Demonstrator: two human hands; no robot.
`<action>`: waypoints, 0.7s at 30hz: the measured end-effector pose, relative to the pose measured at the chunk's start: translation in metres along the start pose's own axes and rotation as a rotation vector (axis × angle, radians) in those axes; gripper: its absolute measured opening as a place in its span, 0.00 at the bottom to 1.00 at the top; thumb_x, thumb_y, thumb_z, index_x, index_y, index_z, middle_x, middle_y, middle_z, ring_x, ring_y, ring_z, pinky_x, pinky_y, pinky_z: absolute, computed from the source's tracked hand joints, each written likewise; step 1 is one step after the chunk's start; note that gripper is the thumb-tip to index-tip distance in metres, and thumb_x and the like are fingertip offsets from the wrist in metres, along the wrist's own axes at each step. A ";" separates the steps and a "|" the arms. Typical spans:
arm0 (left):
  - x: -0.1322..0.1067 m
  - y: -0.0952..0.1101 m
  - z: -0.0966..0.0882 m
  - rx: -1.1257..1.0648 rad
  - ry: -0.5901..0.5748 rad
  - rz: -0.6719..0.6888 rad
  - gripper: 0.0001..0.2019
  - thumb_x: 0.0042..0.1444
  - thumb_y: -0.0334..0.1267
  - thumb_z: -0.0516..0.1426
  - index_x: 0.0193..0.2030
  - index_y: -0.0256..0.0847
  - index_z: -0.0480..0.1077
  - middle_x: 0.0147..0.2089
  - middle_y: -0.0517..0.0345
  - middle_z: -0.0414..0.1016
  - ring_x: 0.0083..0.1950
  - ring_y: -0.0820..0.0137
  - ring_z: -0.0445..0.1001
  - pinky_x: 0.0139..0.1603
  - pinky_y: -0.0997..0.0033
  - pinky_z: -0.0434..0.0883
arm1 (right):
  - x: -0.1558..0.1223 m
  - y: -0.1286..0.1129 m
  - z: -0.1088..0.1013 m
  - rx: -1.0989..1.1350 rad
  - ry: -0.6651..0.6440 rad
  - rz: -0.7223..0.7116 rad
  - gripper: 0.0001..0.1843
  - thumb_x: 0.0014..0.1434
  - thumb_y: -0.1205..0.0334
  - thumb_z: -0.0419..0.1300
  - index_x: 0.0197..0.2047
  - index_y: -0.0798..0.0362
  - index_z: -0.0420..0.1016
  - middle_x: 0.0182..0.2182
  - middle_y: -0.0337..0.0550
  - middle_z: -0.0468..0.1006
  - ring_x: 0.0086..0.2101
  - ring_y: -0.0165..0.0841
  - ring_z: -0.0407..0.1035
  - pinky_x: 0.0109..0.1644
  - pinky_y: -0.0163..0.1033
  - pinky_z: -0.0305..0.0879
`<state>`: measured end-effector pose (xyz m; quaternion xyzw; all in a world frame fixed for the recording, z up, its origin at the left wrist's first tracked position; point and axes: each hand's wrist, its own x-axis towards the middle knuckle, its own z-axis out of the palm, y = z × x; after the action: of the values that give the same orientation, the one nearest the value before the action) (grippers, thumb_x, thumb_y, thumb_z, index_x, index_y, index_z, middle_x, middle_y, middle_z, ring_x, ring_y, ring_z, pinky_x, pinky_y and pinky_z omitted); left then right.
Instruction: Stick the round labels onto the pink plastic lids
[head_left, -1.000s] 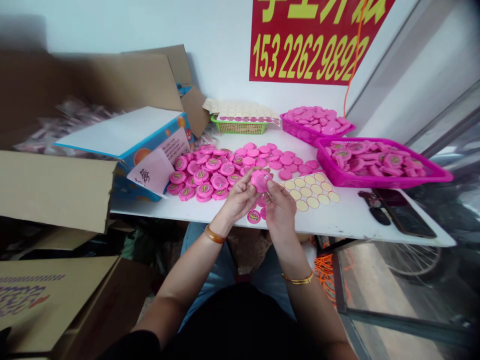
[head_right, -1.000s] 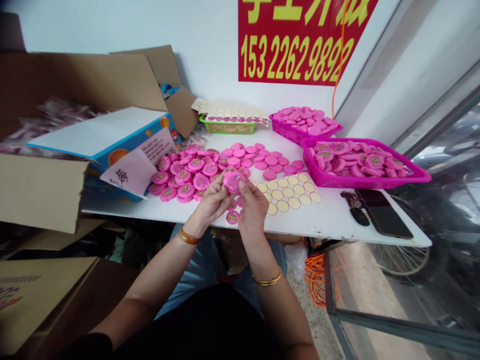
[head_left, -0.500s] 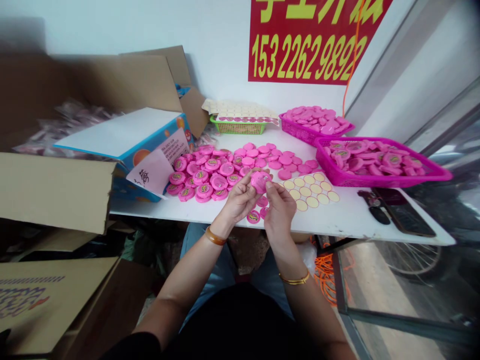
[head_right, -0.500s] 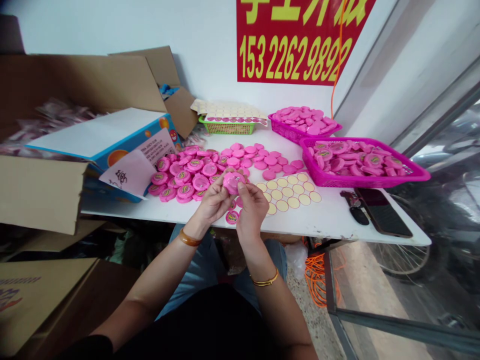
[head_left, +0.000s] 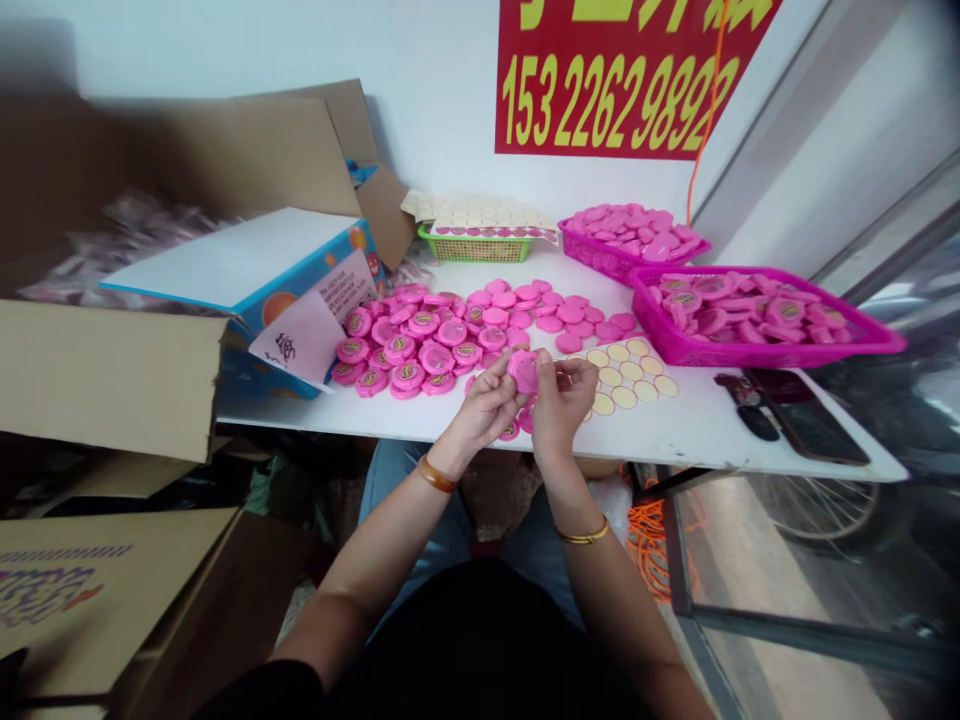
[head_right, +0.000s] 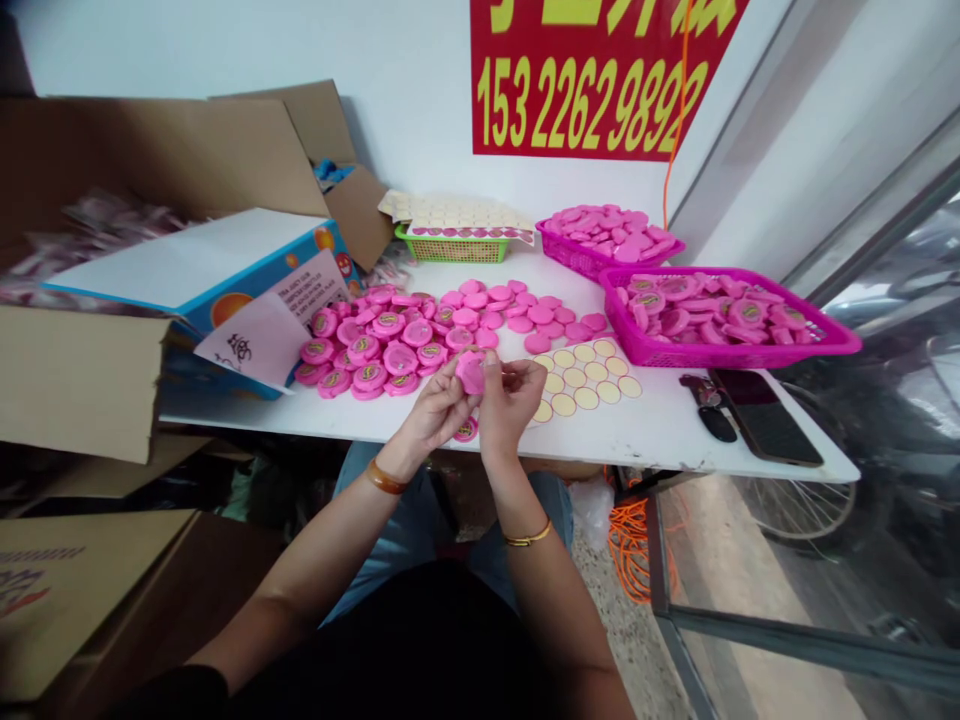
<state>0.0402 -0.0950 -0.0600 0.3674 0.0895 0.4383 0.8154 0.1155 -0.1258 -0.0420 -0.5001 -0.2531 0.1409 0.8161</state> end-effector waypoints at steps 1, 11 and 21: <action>-0.001 -0.001 -0.001 0.001 0.010 -0.004 0.23 0.46 0.38 0.67 0.50 0.42 0.72 0.47 0.54 0.77 0.52 0.68 0.74 0.57 0.68 0.68 | 0.006 0.003 -0.003 -0.003 -0.009 0.010 0.14 0.51 0.54 0.65 0.33 0.50 0.64 0.27 0.31 0.68 0.26 0.25 0.63 0.34 0.32 0.63; 0.017 0.055 -0.019 0.125 0.145 -0.065 0.05 0.49 0.32 0.60 0.34 0.37 0.68 0.32 0.58 0.75 0.36 0.70 0.77 0.44 0.64 0.76 | 0.049 0.018 -0.124 -1.036 -0.692 -0.360 0.18 0.58 0.49 0.58 0.45 0.52 0.77 0.46 0.54 0.80 0.48 0.45 0.72 0.52 0.50 0.65; 0.033 0.051 0.003 1.468 -0.044 0.021 0.08 0.43 0.39 0.64 0.30 0.37 0.77 0.29 0.56 0.77 0.33 0.70 0.73 0.33 0.74 0.67 | 0.010 0.028 -0.187 -0.967 -0.550 -0.695 0.11 0.59 0.64 0.57 0.43 0.46 0.80 0.42 0.43 0.83 0.44 0.38 0.75 0.55 0.49 0.67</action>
<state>0.0282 -0.0527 -0.0172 0.8286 0.3401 0.2659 0.3565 0.2279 -0.2479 -0.1338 -0.6455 -0.6343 -0.1379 0.4025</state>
